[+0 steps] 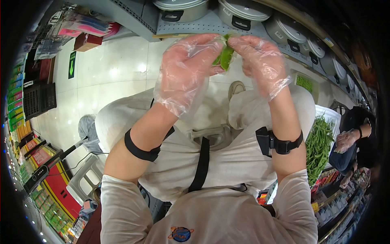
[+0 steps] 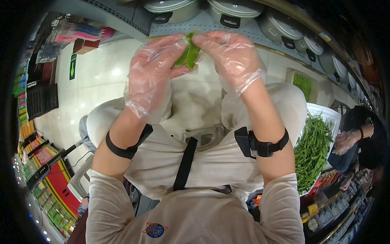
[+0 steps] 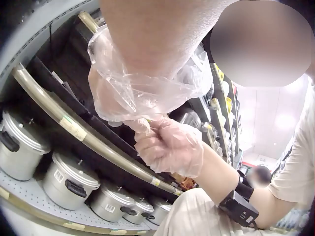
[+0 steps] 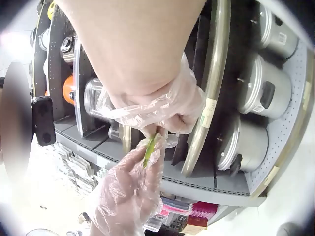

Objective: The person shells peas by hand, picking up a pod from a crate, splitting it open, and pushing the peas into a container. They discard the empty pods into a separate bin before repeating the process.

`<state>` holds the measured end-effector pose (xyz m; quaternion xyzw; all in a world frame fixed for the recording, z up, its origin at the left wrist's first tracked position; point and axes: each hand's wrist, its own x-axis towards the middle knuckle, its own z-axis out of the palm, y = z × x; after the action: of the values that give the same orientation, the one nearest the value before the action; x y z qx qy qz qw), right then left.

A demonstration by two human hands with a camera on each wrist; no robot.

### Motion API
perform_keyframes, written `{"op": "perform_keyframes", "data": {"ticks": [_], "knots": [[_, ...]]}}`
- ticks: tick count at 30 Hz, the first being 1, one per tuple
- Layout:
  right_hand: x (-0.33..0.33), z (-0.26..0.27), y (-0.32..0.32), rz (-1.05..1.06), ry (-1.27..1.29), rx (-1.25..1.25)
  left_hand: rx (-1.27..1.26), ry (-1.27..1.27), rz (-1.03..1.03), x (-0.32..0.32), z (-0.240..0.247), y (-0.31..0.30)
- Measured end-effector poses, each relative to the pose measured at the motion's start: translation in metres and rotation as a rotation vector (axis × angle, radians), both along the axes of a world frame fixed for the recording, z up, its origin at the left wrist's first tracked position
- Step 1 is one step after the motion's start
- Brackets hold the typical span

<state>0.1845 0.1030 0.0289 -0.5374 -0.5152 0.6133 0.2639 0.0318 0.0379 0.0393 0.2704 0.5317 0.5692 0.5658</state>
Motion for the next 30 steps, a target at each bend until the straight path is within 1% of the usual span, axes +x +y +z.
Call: {"op": "perform_keyframes", "data": {"ticks": [1,4,6,7,9,10,11,12,13,14,15,16,18,19,20,21,22,23,24,25,27,28,29,30], "knots": [[0.002,0.000,0.001,-0.009,-0.009,-0.055,0.003,-0.003,-0.007,-0.001,0.000,0.000],[0.004,-0.004,0.001,0.018,-0.035,0.101,-0.001,-0.048,-0.065,-0.005,-0.003,-0.001],[0.005,-0.003,0.000,0.023,0.120,0.194,0.032,-0.087,-0.040,-0.002,-0.003,-0.003],[0.007,0.000,0.001,0.003,0.110,0.202,0.039,-0.096,-0.062,-0.001,-0.004,-0.004],[0.012,0.011,0.004,0.042,-0.079,0.366,0.094,-0.072,-0.131,-0.003,-0.005,-0.005],[0.017,0.022,0.002,0.045,-0.059,0.372,0.100,-0.083,-0.160,-0.002,-0.004,-0.005],[0.025,0.025,0.005,0.015,-0.076,0.377,0.112,-0.079,-0.122,-0.001,-0.003,-0.003],[0.034,0.026,0.010,-0.012,-0.100,0.474,0.120,-0.077,-0.086,0.001,-0.003,-0.002],[0.045,0.030,0.011,-0.037,-0.128,0.568,0.120,-0.093,-0.121,0.003,-0.002,-0.002],[0.058,0.049,0.006,-0.015,-0.214,0.630,0.128,-0.069,-0.085,0.004,0.000,-0.002],[0.076,0.068,0.001,-0.040,-0.237,0.627,0.133,-0.042,-0.048,0.005,0.002,-0.002],[0.099,0.086,-0.007,-0.013,-0.273,0.621,0.125,-0.033,-0.068,0.005,0.004,-0.003],[0.138,0.096,-0.022,-0.005,-0.325,0.616,0.119,-0.039,-0.108,0.004,0.005,-0.003],[0.156,0.088,-0.030,-0.162,-0.510,0.608,0.112,-0.027,-0.119,0.003,0.005,-0.004],[0.177,0.076,-0.038,-0.320,-0.693,0.597,0.123,-0.128,-0.147,0.000,0.002,-0.004],[0.208,0.052,-0.045,-0.323,-0.665,0.563,0.124,-0.138,-0.167,0.001,0.003,-0.005],[0.237,0.024,-0.057,-0.326,-0.636,0.529,0.123,-0.075,-0.151,0.004,0.005,-0.006],[0.250,0.009,-0.074,-0.316,-0.712,0.505,0.124,-0.010,-0.134,0.008,0.006,-0.007],[0.255,-0.004,-0.089,-0.289,-0.818,0.479,0.099,0.051,-0.125,0.011,0.008,-0.006],[0.263,-0.007,-0.106,-0.240,-0.966,0.217,0.100,0.048,-0.140,0.014,0.010,-0.006],[0.272,-0.025,-0.131,-0.114,-1.076,0.163,0.059,0.115,-0.127,0.017,0.011,-0.007],[0.279,-0.040,-0.141,-0.125,-1.076,0.155,0.058,0.116,-0.141,0.017,0.011,-0.008],[0.283,-0.052,-0.146,0.104,-1.237,0.161,0.062,0.119,-0.135,0.018,0.010,-0.008],[0.289,-0.058,-0.152,0.218,-1.314,0.154,0.065,0.121,-0.130,0.019,0.009,-0.009]]}}
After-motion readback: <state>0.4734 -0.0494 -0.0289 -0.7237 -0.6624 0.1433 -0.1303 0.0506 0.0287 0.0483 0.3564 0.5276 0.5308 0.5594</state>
